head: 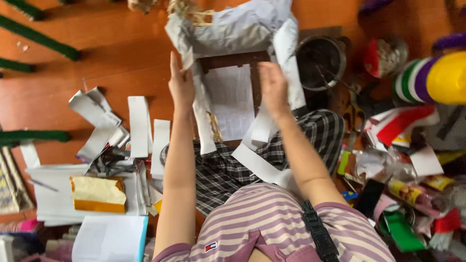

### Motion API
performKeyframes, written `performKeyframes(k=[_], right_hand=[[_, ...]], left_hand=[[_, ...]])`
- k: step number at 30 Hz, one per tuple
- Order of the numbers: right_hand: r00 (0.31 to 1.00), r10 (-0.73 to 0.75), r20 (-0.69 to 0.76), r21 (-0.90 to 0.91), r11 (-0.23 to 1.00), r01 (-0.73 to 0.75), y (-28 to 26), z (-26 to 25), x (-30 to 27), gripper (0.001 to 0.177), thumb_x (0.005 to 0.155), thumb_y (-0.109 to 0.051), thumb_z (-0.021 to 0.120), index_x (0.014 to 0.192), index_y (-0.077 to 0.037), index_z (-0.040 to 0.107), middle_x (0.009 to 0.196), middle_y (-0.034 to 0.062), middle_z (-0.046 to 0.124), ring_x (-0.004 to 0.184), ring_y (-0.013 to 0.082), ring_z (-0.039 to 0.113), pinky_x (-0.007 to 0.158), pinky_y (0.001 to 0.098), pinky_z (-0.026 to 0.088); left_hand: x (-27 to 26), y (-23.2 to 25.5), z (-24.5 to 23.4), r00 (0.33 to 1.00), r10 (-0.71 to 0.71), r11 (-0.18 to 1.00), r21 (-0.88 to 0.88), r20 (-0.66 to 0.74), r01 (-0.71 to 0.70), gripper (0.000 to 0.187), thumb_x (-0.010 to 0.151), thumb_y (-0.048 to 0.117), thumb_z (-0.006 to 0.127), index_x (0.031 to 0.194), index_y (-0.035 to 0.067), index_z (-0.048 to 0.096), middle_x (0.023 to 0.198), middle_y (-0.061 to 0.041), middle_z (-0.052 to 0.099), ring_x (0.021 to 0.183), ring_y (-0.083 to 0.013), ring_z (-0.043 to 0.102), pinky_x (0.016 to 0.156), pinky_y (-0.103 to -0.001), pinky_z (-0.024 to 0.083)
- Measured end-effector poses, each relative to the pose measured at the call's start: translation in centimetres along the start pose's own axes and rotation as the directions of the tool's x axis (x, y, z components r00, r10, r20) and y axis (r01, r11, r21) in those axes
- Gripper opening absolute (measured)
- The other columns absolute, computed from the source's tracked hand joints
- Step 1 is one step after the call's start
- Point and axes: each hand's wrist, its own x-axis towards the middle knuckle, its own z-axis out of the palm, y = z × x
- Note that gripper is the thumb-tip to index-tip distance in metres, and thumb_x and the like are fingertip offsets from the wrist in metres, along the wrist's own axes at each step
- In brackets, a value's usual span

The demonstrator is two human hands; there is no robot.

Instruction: Tearing paper strips and wrapping them around a frame to create a sculpture

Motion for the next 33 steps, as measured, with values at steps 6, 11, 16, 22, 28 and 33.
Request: performKeyframes(k=[6,11,16,22,28,33], right_hand=[[0.930,0.366,-0.035,-0.835,0.500,-0.229,11.6,-14.4,-2.9,0.018,0.097,-0.018,0.060,0.110,-0.015,0.070,0.095,0.0090,0.063,0.088,0.0324,0.061,0.067,0.0441,0.056],[0.865,0.497,0.069,-0.750,0.598,-0.283,6.8,-15.3,-4.2,0.047,0.090,0.002,0.051,0.136,-0.008,0.057,0.109,0.0245,0.052,0.081,0.0434,0.063,0.068,0.0551,0.055],[0.808,0.574,0.132,-0.494,0.745,-0.449,5.7,-15.9,-6.2,0.047,0.092,-0.007,0.047,0.138,-0.010,0.057,0.118,0.0246,0.057,0.106,0.0442,0.058,0.089,0.0530,0.048],[0.866,0.489,0.105,-0.094,0.872,-0.481,3.1,-14.6,-5.5,0.042,0.093,-0.003,0.042,0.131,-0.003,0.060,0.083,0.0141,0.068,0.064,0.0196,0.064,0.064,0.0322,0.051],[0.908,0.275,0.316,-0.037,0.960,-0.278,-1.9,-2.8,-3.5,0.039,0.087,-0.005,0.057,0.123,-0.014,0.067,0.102,0.0157,0.070,0.088,0.0275,0.067,0.081,0.0375,0.053],[0.877,0.188,0.442,-0.088,0.982,-0.166,-0.2,6.5,-3.5,0.042,0.091,-0.004,0.055,0.130,-0.018,0.064,0.111,0.0168,0.068,0.104,0.0352,0.065,0.092,0.0413,0.052]], left_hand=[[0.6,0.5,1.6,0.993,0.083,0.979,0.192,-0.083,-0.066,0.053,0.087,0.004,0.056,0.137,0.023,0.054,0.094,-0.015,0.074,0.084,-0.0371,0.070,0.075,-0.052,0.055],[0.8,1.6,2.3,0.984,0.161,0.954,0.267,-0.071,-0.137,0.032,0.089,0.007,0.062,0.121,0.009,0.066,0.098,-0.016,0.070,0.091,-0.0349,0.067,0.083,-0.045,0.051],[1.7,0.3,3.0,0.991,0.124,0.968,0.228,-0.052,-0.109,0.028,0.095,0.016,0.058,0.120,0.014,0.069,0.100,-0.015,0.067,0.095,-0.0369,0.064,0.086,-0.046,0.049],[1.5,0.5,1.6,0.999,-0.045,0.995,-0.093,0.012,0.046,0.036,0.095,0.011,0.051,0.129,0.011,0.061,0.113,-0.020,0.066,0.109,-0.0401,0.061,0.092,-0.050,0.048],[1.5,0.3,0.3,0.966,-0.221,0.720,-0.647,0.132,0.252,0.051,0.091,-0.005,0.042,0.137,0.011,0.054,0.125,-0.020,0.062,0.117,-0.0311,0.060,0.095,-0.047,0.051],[1.3,0.6,0.6,0.934,-0.311,0.528,-0.786,0.174,0.322,0.062,0.082,-0.010,0.039,0.136,0.014,0.056,0.118,-0.013,0.065,0.107,-0.0217,0.064,0.087,-0.034,0.056]])
